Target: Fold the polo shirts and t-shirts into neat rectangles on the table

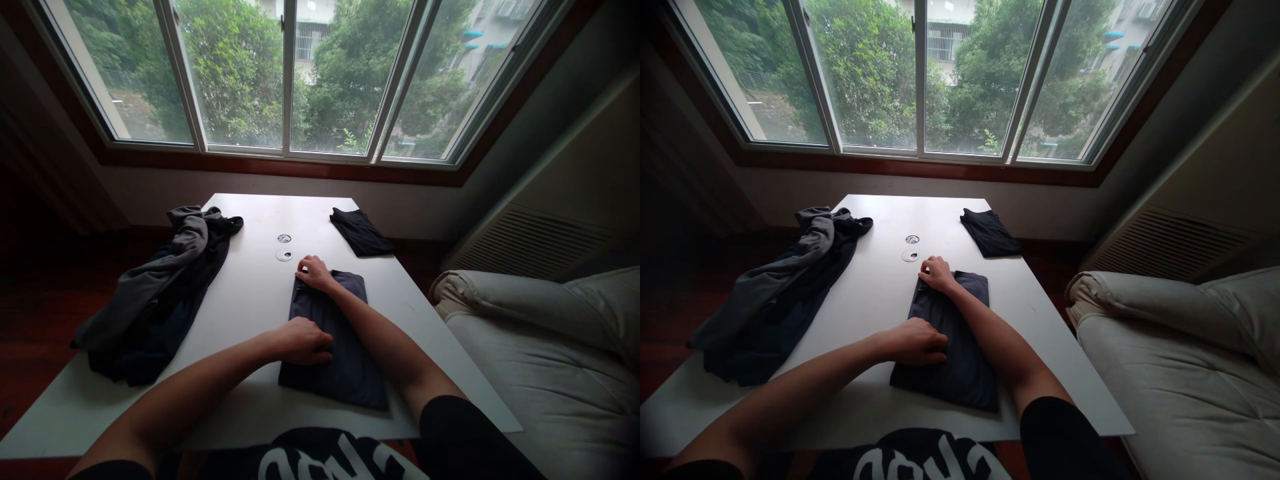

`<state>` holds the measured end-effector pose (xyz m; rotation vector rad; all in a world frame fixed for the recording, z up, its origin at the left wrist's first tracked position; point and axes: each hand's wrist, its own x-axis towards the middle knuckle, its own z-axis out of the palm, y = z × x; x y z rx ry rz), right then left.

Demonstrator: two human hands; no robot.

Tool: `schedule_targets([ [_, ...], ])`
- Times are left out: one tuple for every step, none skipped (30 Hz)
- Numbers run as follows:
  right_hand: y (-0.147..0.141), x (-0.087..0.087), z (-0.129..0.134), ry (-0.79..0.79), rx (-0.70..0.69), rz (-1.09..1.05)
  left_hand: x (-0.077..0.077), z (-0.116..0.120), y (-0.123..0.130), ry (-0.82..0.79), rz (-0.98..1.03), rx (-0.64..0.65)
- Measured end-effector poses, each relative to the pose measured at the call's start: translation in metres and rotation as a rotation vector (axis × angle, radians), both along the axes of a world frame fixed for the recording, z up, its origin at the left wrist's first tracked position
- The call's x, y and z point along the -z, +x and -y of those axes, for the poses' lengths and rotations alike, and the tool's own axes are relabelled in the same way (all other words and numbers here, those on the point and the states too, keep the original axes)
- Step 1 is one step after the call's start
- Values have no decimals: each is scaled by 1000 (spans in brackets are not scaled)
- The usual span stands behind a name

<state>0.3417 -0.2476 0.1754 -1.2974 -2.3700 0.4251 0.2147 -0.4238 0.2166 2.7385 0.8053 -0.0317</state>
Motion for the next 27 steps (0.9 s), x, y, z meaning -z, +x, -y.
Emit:
schedule_targets([
  [0, 0, -1, 11, 15, -6, 0, 0, 0, 2, -3, -1],
  [0, 1, -1, 18, 31, -8, 0, 0, 1, 6, -7, -2],
  [0, 1, -2, 22, 47, -8, 0, 1, 1, 10, -11, -2],
  [1, 1, -3, 25, 61, -9, -1, 1, 1, 14, -15, -2],
  [1, 1, -4, 26, 74, -10, -1, 1, 2, 19, -19, -2],
  [2, 1, -5, 28, 84, -14, -1, 1, 2, 22, -22, -2],
  [2, 0, -5, 27, 86, -18, -2, 1, 2, 23, -26, -2],
  [3, -1, -5, 17, 80, -22, -2, 2, 2, 22, -28, -2],
  [3, -1, -5, -4, 64, -27, -2, 2, 2, 21, -30, -2],
  [4, -2, -5, -36, 35, -38, -3, 2, 2, 19, -30, -2],
  [4, -3, -5, -74, -2, -54, -3, 2, 2, 16, -30, -3],
  [5, -4, -5, -112, -41, -75, -3, 1, 2, 12, -30, -4],
  [6, -5, -5, -143, -76, -100, -3, 1, 2, 7, -30, -6],
  [6, -5, -5, -164, -101, -123, -3, 1, 1, 3, -31, -8],
  [7, -6, -6, -175, -121, -141, -3, 1, 1, -1, -30, -8],
  [8, -6, -6, -180, -137, -151, -2, 0, 1, -4, -29, -7],
  [8, -6, -7, -183, -155, -152, -2, 0, 1, -4, -27, -3],
  [9, -7, -7, -181, -179, -141, -2, 0, 1, -4, -23, 4],
  [10, -7, -8, -175, -207, -119, -2, 0, 1, -4, -19, 10],
  [10, -8, -8, -164, -235, -88, -2, -1, 0, -4, -15, 15],
  [10, -9, -8, -151, -260, -50, -2, -1, 0, -5, -12, 17],
  [10, -11, -7, -141, -279, -10, -3, -1, 0, -7, -13, 16],
  [11, -12, -7, -137, -294, 29, -3, -1, 0, -10, -15, 13],
  [11, -14, -7, -139, -305, 60, -4, 0, 0, -14, -18, 9],
  [11, -16, -7, -141, -310, 79, -5, 0, 0, -18, -21, 5],
  [11, -18, -7, -140, -312, 90, -5, 0, 0, -21, -24, 4],
  [11, -20, -7, -135, -310, 92, -6, 0, 0, -24, -26, 4],
])
